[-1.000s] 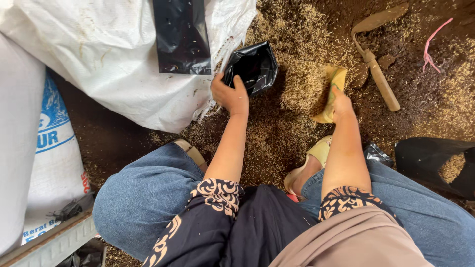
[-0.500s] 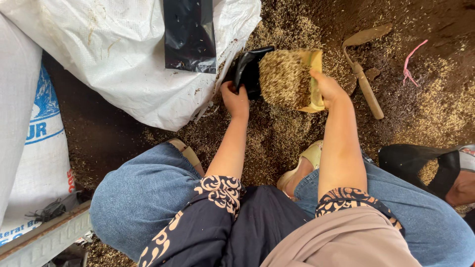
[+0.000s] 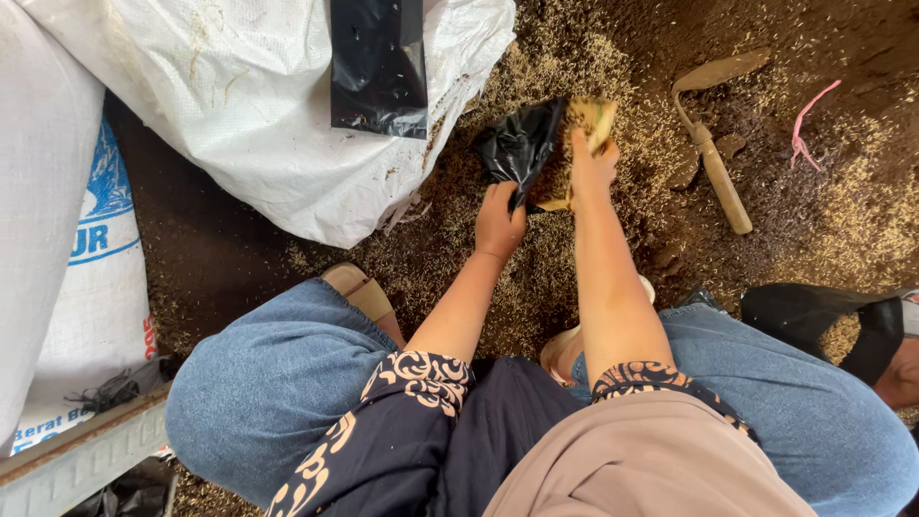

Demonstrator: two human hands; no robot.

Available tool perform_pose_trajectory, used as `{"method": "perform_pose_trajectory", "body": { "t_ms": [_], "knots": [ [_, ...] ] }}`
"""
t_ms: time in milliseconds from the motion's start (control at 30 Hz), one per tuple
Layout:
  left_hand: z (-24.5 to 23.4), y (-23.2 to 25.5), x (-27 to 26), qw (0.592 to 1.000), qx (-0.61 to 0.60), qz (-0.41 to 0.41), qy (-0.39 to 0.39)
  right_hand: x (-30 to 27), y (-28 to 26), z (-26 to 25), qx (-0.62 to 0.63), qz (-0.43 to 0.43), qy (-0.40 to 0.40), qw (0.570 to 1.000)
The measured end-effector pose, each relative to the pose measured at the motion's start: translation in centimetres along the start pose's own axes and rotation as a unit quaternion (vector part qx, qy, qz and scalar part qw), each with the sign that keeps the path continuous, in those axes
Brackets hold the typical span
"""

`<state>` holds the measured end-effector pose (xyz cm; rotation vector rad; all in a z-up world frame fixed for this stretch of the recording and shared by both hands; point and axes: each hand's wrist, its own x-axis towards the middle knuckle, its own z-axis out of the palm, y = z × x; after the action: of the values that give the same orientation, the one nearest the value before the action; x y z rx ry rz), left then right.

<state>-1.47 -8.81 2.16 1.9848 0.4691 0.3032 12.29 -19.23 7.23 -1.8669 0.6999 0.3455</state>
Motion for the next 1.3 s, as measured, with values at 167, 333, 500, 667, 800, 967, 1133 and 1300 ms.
{"method": "perform_pose_trajectory", "body": {
  "t_ms": [167, 333, 500, 667, 800, 967, 1133, 1300],
  "knots": [
    [-1.5, 0.2, 2.7, 0.991, -0.019, -0.073, 0.108, -5.7, -1.4, 1.6, -0.203, -0.178, 0.036, 0.962],
    [-3.5, -1.4, 5.6, 0.983, -0.048, -0.136, 0.114, -8.5, -2.1, 1.6, -0.338, -0.417, 0.081, 0.84],
    [-4.3, -2.9, 6.0, 0.974, -0.071, -0.14, 0.165, -8.1, -4.6, -0.4, -0.325, -0.48, 0.083, 0.811],
    [-4.1, -4.7, 5.8, 0.956, -0.128, -0.221, 0.141, -5.2, -7.8, -7.8, -0.282, -0.282, 0.03, 0.917],
    [-2.2, -6.9, 3.8, 0.899, -0.17, -0.359, 0.187, -2.4, -4.8, -12.7, -0.312, -0.132, 0.022, 0.941],
    [-0.3, -10.8, -1.1, 0.861, 0.068, -0.502, 0.038, 1.3, 2.3, -15.6, -0.378, -0.027, 0.04, 0.925],
    [4.1, -11.1, -2.3, 0.826, 0.094, -0.547, -0.095, 3.9, 9.1, -16.3, -0.281, 0.056, 0.018, 0.958],
    [8.6, -9.7, -2.9, 0.852, 0.089, -0.506, -0.104, 5.7, 15.8, -13.2, -0.242, 0.008, 0.026, 0.97]
  ]
}}
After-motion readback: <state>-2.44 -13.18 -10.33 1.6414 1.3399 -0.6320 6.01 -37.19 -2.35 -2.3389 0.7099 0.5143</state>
